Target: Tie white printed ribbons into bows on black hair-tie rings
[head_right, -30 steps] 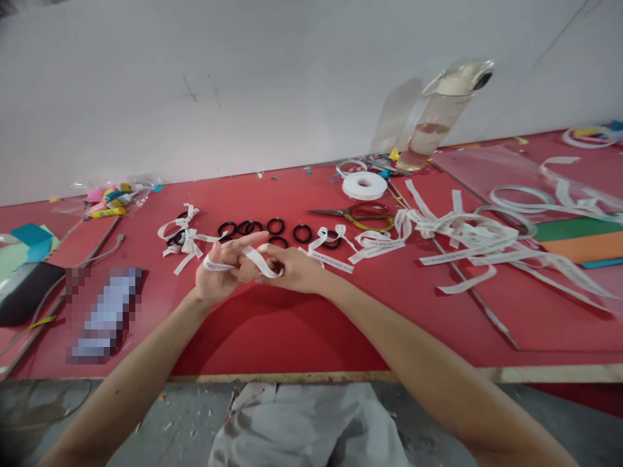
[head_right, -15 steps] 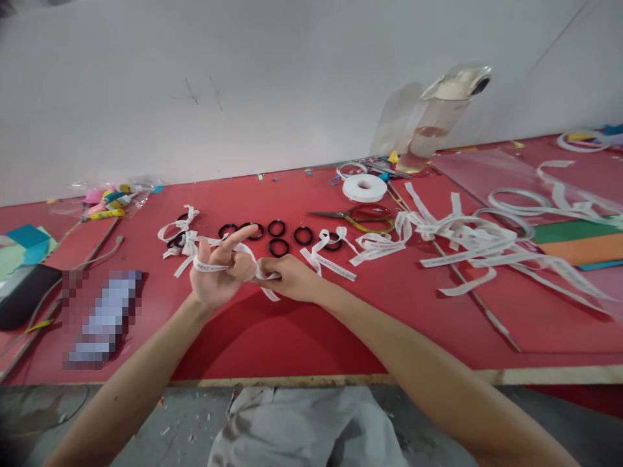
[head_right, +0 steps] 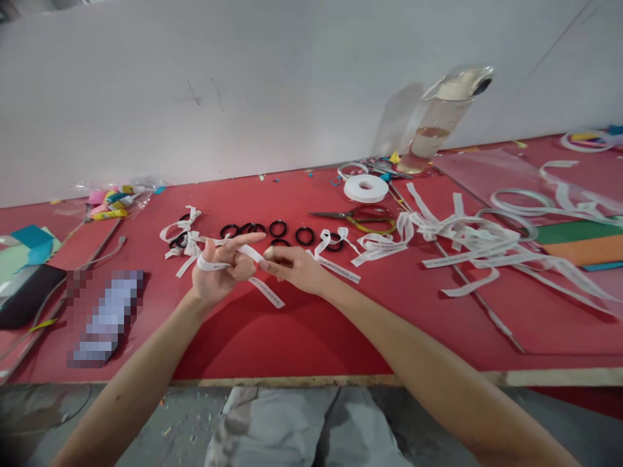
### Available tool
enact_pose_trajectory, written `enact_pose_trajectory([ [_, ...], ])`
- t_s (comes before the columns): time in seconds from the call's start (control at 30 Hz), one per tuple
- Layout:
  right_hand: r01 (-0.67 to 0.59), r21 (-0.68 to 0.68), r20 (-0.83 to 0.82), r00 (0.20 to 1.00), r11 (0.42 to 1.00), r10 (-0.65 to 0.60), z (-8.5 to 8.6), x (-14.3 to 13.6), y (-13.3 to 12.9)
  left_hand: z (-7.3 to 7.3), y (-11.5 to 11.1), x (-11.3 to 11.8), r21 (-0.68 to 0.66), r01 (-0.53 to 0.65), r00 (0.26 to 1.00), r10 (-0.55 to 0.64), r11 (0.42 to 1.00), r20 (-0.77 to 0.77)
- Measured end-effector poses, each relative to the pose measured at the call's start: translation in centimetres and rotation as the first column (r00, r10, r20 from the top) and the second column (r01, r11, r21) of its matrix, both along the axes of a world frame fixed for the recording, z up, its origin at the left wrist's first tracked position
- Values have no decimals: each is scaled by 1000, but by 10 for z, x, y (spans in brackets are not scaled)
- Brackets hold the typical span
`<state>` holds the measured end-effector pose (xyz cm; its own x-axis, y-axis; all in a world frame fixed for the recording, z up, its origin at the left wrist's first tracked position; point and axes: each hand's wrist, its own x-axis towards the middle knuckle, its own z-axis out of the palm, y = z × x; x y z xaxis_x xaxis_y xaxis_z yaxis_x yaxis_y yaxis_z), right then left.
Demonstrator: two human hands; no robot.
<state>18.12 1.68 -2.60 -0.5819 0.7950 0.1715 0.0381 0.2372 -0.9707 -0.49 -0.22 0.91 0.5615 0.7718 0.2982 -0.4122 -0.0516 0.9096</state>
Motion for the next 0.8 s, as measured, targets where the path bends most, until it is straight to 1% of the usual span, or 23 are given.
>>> enact_pose_trajectory([
  [0.1, -38, -76, -138, 990, 996, 27, 3, -3, 0, -2, -2, 0, 13, 136, 987, -135, 991, -88],
  [0.17, -4, -97, -223, 975, 995, -18, 4, -3, 1, -3, -4, 0, -11, 215, 964, -214, 977, -160],
  [0.2, 32, -101, -260, 964, 994, -57, 3, -3, 2, -4, -5, -1, -18, 231, 956, -231, 973, -182],
  [0.27, 117, -89, -279, 950, 989, -138, 1, -2, 4, -5, -4, -1, -20, 191, 963, -191, 981, -191],
  [0.33, 177, -36, -196, 964, 983, -181, -2, 0, 4, -5, -1, -2, -25, 85, 980, -88, 996, -179],
  [0.43, 185, 72, -37, 983, 980, -182, -4, 0, 4, -4, 6, -3, -42, -67, 976, 56, 997, -212],
  [0.57, 202, 204, 63, 974, 958, -218, -7, -3, 4, 0, 10, -6, -40, -202, 953, 187, 979, -237],
  [0.63, 249, 238, 85, 957, 939, -276, -10, -3, 6, 2, 10, -6, -47, -221, 953, 206, 974, -224],
  [0.73, 340, 286, 89, 922, 896, -378, -16, 0, 11, 4, 8, -6, -35, -196, 959, 184, 980, -214],
  [0.8, 372, 351, 97, 898, 859, -428, -20, 6, 16, 4, 7, -6, -10, -176, 963, 170, 984, -211],
])
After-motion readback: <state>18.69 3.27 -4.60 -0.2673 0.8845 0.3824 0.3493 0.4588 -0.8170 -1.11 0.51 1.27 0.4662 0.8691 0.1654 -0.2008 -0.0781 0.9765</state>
